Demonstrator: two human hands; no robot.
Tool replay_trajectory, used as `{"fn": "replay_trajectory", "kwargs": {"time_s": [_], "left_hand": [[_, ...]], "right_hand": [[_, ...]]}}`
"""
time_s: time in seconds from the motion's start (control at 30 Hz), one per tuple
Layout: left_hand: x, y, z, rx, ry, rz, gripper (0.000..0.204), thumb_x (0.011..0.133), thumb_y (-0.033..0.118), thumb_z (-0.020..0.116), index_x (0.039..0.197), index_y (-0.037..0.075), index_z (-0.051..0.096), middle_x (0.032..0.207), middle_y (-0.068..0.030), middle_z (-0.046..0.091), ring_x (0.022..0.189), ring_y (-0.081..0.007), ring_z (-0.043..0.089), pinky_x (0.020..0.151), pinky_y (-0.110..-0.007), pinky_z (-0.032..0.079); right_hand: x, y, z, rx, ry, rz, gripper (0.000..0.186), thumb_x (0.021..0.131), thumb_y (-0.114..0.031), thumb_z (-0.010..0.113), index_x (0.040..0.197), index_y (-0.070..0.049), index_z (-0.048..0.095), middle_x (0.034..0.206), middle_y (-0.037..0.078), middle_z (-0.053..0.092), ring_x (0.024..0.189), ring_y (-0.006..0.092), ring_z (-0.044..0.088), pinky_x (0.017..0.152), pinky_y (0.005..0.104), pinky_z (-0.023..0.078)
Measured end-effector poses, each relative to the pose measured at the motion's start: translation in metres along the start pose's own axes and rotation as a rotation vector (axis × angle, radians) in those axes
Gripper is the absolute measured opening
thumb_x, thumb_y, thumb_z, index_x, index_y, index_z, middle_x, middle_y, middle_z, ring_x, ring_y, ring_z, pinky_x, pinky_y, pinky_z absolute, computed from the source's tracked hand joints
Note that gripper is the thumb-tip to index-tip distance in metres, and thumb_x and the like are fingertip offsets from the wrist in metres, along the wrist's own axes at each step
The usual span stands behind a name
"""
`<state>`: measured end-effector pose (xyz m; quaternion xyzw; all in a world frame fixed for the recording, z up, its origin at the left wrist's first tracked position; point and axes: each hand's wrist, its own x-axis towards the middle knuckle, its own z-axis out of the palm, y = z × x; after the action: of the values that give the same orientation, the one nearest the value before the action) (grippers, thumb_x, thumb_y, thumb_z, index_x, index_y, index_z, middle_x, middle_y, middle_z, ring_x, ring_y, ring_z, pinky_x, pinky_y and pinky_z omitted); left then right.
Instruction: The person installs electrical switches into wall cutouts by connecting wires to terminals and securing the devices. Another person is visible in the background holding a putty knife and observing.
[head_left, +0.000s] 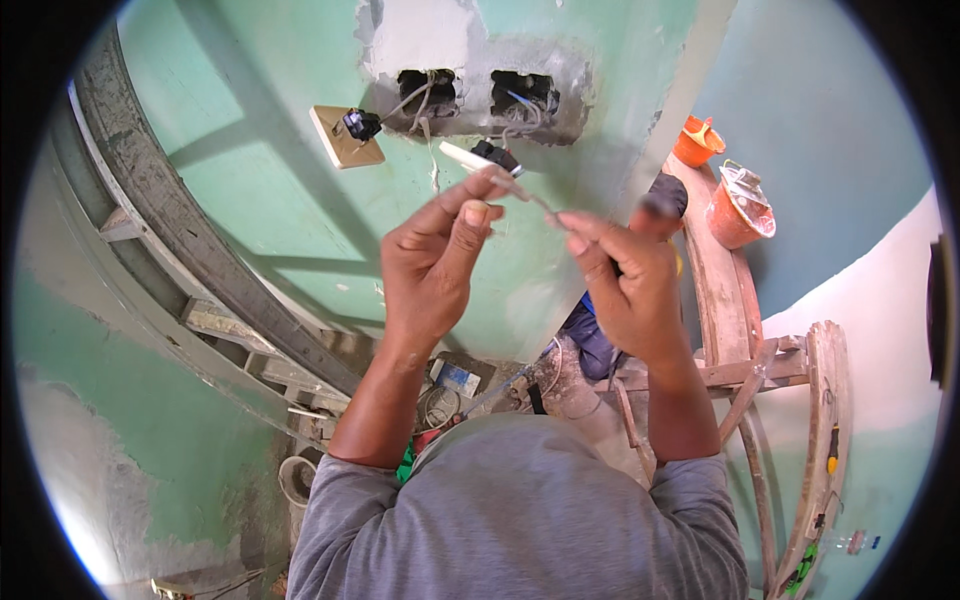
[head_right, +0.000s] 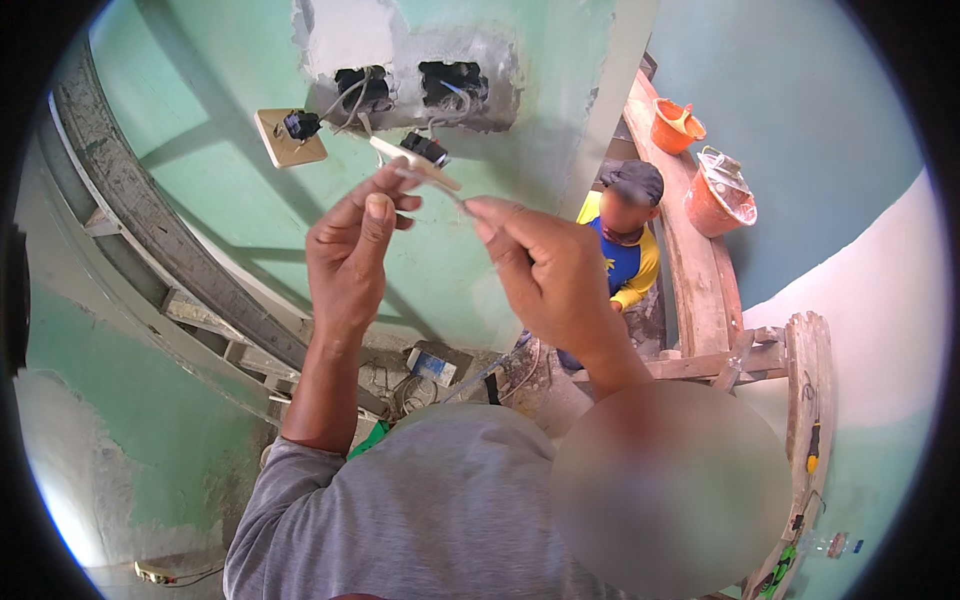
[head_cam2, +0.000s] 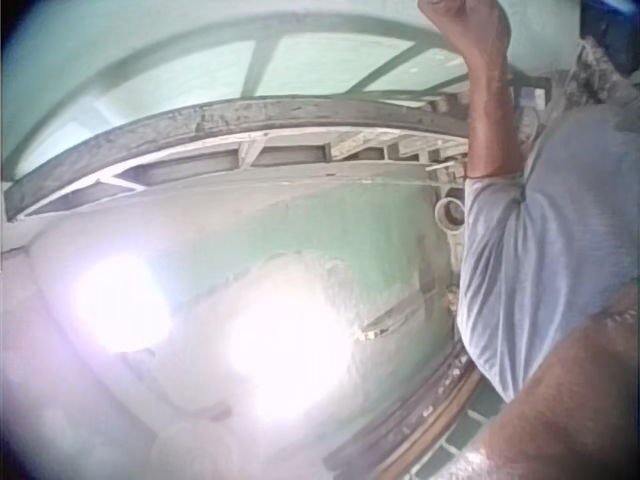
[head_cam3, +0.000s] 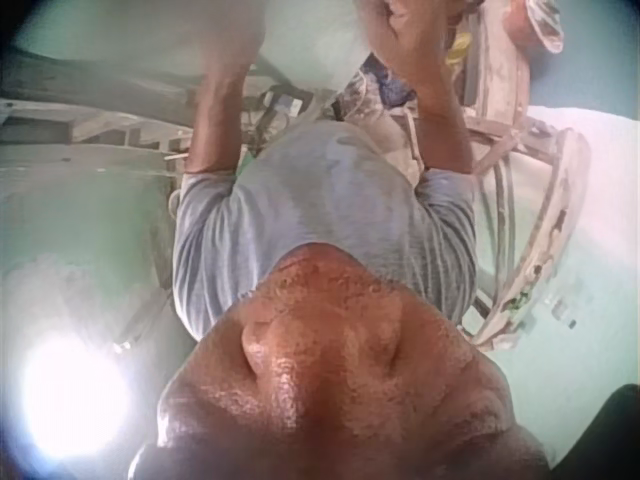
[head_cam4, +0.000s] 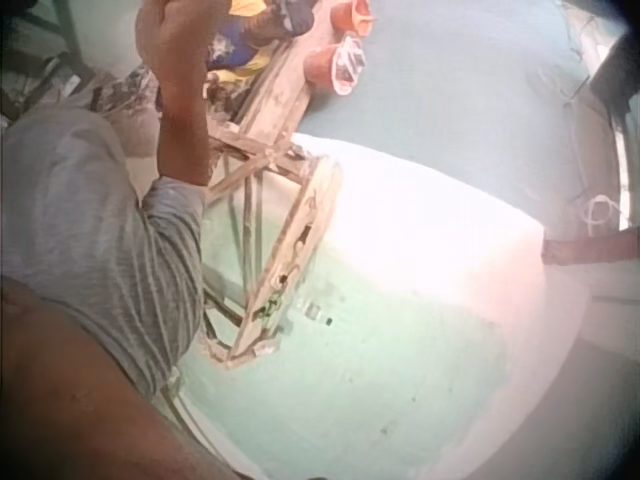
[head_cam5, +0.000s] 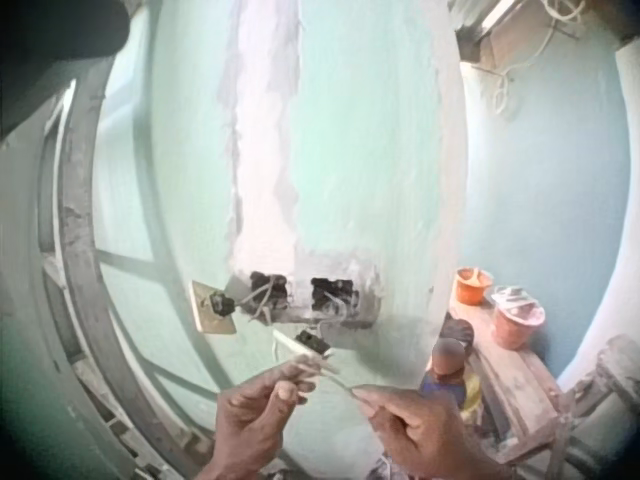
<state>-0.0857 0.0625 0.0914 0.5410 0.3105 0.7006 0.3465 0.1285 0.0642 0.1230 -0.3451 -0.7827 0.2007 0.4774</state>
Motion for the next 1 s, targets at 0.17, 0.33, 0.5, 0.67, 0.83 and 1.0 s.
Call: {"fn": "replay_trajectory", "kwargs": {"time_s": [0.17,0.33,0.5,0.67,0.83,1.0], "left_hand": [[-0.015,-0.012,-0.003,-0.068,-0.041,-0.04,0.036,0.113,0.026,0.066,0.134,-0.002,0.072,0.118,-0.0133,0.079,0.109,-0.0189,0.073,0.093,-0.035,0.06],[-0.021,-0.014,-0.009,-0.074,0.029,0.042,0.028,0.114,0.022,0.063,0.124,-0.002,0.074,0.11,-0.0136,0.077,0.101,-0.0207,0.074,0.09,-0.037,0.062],[-0.023,-0.005,-0.028,0.067,-0.025,0.05,0.021,0.114,0.017,0.062,0.117,-0.001,0.073,0.106,-0.009,0.072,0.096,-0.0199,0.07,0.088,-0.034,0.056],[-0.025,-0.002,-0.028,0.053,0.043,0.091,0.02,0.112,0.018,0.066,0.114,-0.001,0.073,0.105,-0.0078,0.072,0.095,-0.0168,0.069,0.086,-0.032,0.053],[-0.017,0.002,-0.022,0.197,0.039,0.113,0.021,0.113,0.02,0.065,0.117,0.0,0.068,0.105,-0.0107,0.074,0.095,-0.0193,0.07,0.091,-0.035,0.056],[-0.004,0.002,-0.014,0.231,-0.011,0.083,0.023,0.113,0.022,0.065,0.121,0.001,0.068,0.108,-0.0117,0.076,0.1,-0.0191,0.072,0.095,-0.036,0.057]], "right_hand": [[-0.009,0.016,0.026,0.164,-0.027,-0.085,0.022,0.108,-0.01,0.069,0.126,0.002,0.076,0.087,0.015,0.076,0.07,0.009,0.062,0.063,0.0281,0.051],[-0.009,0.021,0.036,0.322,-0.161,-0.009,0.024,0.11,-0.011,0.067,0.128,0.003,0.074,0.099,0.017,0.08,0.087,0.0096,0.072,0.075,0.0279,0.057],[-0.011,0.033,0.058,0.493,-0.193,-0.065,0.023,0.109,-0.01,0.068,0.127,0.002,0.075,0.099,0.016,0.081,0.086,0.0102,0.073,0.076,0.029,0.057],[-0.008,0.028,0.054,0.428,-0.247,-0.047,0.023,0.106,-0.01,0.071,0.127,-0.005,0.077,0.096,0.015,0.08,0.078,0.0205,0.076,0.069,0.0332,0.056],[-0.011,0.025,0.044,0.344,-0.095,-0.104,0.027,0.103,-0.008,0.072,0.13,-0.007,0.076,0.095,0.014,0.079,0.073,0.025,0.074,0.065,0.0362,0.055],[-0.016,0.04,0.032,0.245,0.01,-0.128,0.032,0.1,-0.003,0.07,0.131,-0.009,0.077,0.09,0.012,0.077,0.069,0.0257,0.071,0.063,0.0372,0.054]]}}
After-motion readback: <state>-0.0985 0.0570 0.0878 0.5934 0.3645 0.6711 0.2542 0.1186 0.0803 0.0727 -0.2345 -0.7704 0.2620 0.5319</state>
